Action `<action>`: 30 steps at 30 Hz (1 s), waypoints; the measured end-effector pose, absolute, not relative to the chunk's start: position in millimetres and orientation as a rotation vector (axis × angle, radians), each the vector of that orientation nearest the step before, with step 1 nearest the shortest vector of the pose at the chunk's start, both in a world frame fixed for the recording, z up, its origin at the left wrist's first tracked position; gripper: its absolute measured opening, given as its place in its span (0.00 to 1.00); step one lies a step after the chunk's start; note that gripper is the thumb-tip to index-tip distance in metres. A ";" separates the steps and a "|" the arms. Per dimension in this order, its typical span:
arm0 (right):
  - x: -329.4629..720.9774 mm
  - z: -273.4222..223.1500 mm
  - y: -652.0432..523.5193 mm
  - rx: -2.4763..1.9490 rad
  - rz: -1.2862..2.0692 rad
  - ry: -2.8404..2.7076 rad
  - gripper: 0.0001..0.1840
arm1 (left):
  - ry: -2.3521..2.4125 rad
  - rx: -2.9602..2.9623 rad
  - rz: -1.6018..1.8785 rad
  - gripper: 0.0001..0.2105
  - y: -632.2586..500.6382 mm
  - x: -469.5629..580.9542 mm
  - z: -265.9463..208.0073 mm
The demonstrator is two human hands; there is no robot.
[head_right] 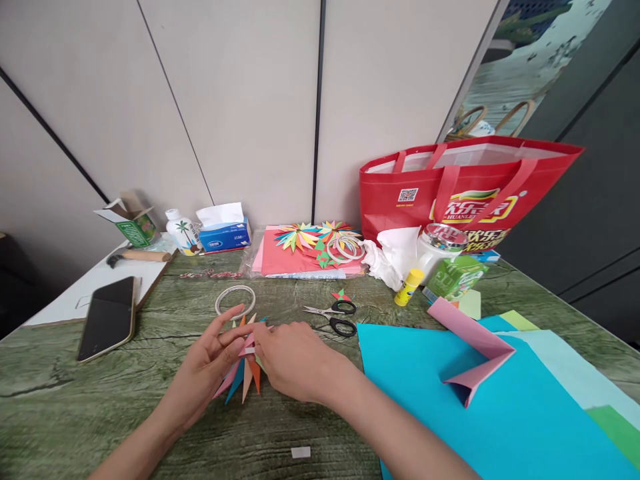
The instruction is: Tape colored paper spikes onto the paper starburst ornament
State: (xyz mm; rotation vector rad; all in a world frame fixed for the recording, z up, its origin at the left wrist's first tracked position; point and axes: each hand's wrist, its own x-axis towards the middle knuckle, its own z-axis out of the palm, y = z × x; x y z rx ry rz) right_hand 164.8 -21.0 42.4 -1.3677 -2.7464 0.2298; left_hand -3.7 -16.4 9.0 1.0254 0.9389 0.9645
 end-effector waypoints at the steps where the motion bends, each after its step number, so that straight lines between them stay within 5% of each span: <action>1: 164.6 42.6 -21.3 -1.366 0.224 -2.745 0.10 | 0.940 1.027 0.964 0.26 -16.5 -3.7 8.8; 30: 159.4 41.5 -23.6 -1.418 0.205 -2.692 0.11 | 0.911 1.011 0.967 0.27 -19.0 -1.4 10.5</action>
